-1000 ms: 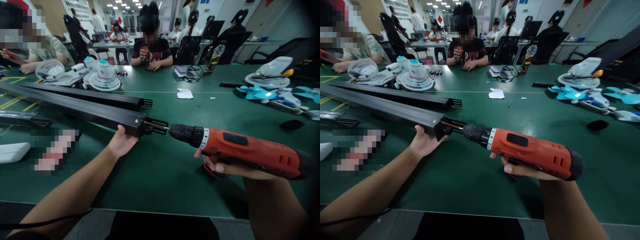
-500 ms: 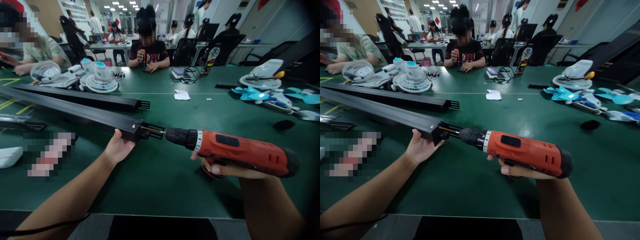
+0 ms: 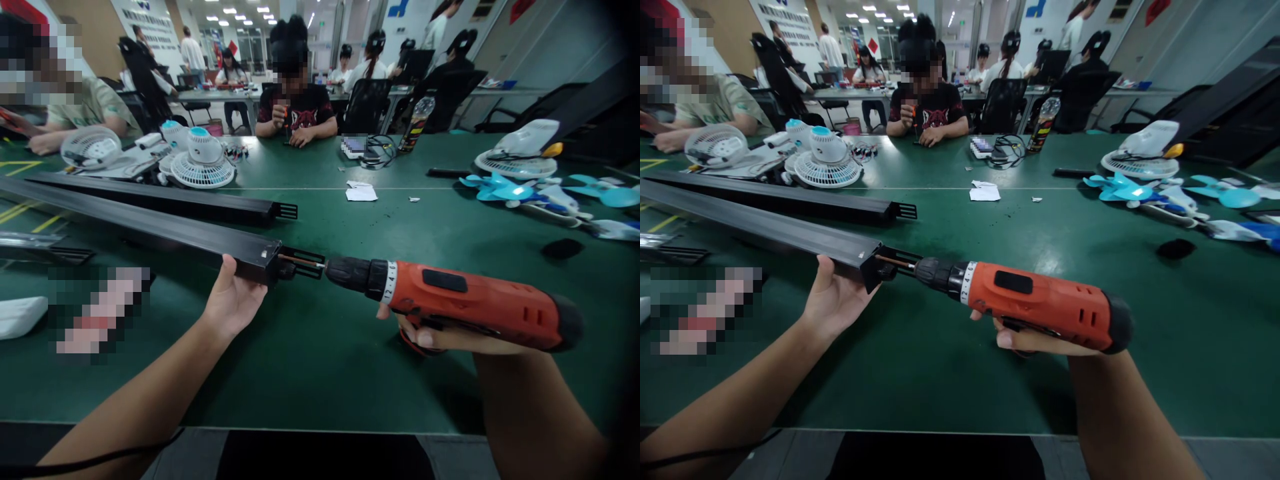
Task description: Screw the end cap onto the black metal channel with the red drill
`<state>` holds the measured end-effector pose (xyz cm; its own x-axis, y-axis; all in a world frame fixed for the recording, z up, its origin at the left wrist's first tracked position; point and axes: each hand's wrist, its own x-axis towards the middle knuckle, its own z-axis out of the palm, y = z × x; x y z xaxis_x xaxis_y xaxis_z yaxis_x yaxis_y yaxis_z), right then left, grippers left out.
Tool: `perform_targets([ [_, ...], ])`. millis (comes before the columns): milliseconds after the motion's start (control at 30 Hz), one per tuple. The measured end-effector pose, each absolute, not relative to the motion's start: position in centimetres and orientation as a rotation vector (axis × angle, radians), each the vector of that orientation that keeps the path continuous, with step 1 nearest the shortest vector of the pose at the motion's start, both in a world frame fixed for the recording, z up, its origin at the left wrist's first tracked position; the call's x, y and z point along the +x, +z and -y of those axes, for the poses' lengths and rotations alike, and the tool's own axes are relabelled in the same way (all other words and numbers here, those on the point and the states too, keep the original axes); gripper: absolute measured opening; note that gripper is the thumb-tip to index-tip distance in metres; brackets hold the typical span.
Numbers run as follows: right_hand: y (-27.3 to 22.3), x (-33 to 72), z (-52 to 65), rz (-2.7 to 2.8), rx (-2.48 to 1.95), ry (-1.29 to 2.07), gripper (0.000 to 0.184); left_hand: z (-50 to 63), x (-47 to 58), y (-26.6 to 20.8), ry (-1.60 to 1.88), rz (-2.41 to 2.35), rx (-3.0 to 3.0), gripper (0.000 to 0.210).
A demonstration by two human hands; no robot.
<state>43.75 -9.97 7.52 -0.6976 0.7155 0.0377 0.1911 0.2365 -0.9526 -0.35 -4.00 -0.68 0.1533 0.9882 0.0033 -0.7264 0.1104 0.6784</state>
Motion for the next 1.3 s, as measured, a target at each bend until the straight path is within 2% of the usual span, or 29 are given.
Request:
perform_targets([
  [133,7.8,43.7,10.1,2.030,-0.874,1.495,0.042,3.8,-0.7,-0.7,1.331,-0.517,0.579,0.088],
  [267,7.8,43.8,10.0,2.041,-0.911,1.550,0.043,4.2,-0.4,-0.2,1.367,-0.531,0.572,0.091],
  [467,7.4,43.6,9.9,2.005,-0.905,1.582,0.044,4.7,0.1,1.0,1.384,-0.606,0.445,0.064],
  [733,8.6,42.9,10.2,1.984,-0.980,1.512,0.031,5.1,0.9,1.4,1.351,-0.597,0.351,0.054],
  [900,7.7,43.4,10.2,1.989,-0.938,1.517,0.033,4.6,0.2,0.1,1.343,-0.575,0.507,0.075],
  [1067,6.9,43.7,10.0,1.981,-0.869,1.522,0.041,3.6,0.0,-0.8,1.348,-0.529,0.609,0.083],
  [1200,6.7,43.4,10.1,1.891,-0.853,1.556,0.041,2.8,0.4,-1.3,1.378,-0.528,0.662,0.101],
  [1300,6.2,43.3,10.3,1.837,-0.862,1.559,0.044,2.4,0.1,-1.8,1.364,-0.522,0.643,0.100],
])
